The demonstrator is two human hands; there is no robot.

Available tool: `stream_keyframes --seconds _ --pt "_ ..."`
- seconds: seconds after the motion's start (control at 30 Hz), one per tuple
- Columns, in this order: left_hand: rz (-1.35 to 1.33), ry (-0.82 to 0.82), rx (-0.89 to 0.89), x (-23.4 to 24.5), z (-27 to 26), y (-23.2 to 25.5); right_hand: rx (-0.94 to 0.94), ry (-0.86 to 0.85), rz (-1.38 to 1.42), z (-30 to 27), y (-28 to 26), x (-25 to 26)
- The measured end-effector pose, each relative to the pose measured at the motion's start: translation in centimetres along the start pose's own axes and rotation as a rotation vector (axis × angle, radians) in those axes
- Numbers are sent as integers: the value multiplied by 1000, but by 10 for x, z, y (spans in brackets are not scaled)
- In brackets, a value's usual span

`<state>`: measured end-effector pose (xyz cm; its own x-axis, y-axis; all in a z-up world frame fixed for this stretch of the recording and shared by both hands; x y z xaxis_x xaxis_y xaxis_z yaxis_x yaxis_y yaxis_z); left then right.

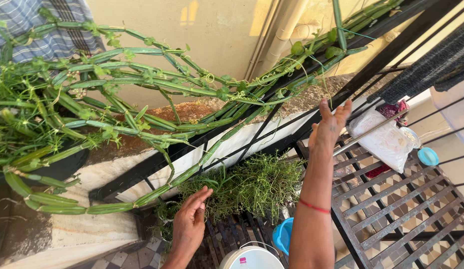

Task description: The person tends to potted plants on a balcony, separating and arranging long green stems and small flowering plants. They lift and reposition foliage, pull apart tangled stems, and adjust plant placement within the pots.

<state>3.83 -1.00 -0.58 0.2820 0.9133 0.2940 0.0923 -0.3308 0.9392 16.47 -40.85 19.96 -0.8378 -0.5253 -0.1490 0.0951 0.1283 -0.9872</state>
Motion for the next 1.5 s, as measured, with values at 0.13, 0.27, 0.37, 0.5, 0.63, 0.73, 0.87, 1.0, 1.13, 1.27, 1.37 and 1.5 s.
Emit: stream_keyframes --seconds 0.13,0.27,0.37,0.5,0.63,0.73,0.87,1.0,1.13,1.27,1.37,1.5 --pt "-17 -106 415 27 -4 38 440 -141 256 -124 0 26" --pt "-497 -217 642 30 -15 109 428 -456 394 -282 39 -1" --pt "-405 -277 333 30 -33 183 8 -670 356 -370 74 -21" --pt "-8 -299 -299 60 -78 235 -476 -769 488 -385 77 -18" --pt "380 -79 -512 91 -65 211 -716 -807 692 -389 37 -13" --pt "263 -79 -146 118 -69 154 -188 -753 654 -382 -1 -30" --pt "48 220 -86 180 -83 118 -250 -671 628 -389 -1 -64" --pt "64 333 -47 239 -84 119 -497 -677 721 -427 22 -94" --pt "12 328 14 264 -94 121 -569 -717 744 -455 36 -105" --pt "-91 277 37 276 -105 130 -530 -695 672 -469 32 -114" --pt "-118 260 -88 281 -111 143 -490 -690 605 -483 27 -118" --pt "-22 281 -133 287 -119 148 -374 -677 454 -496 26 -122"
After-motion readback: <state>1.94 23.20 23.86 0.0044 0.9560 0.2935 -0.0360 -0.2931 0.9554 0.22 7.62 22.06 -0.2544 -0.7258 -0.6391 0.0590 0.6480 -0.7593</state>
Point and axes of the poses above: each hand's wrist, its own z-axis towards the middle knuckle, its own x-axis out of the back of the hand, y = z × x, the point moved 4 cm from there along z, towards the middle knuckle, and after that the axes turned 2 degrees about x, right-handed, at the moved point
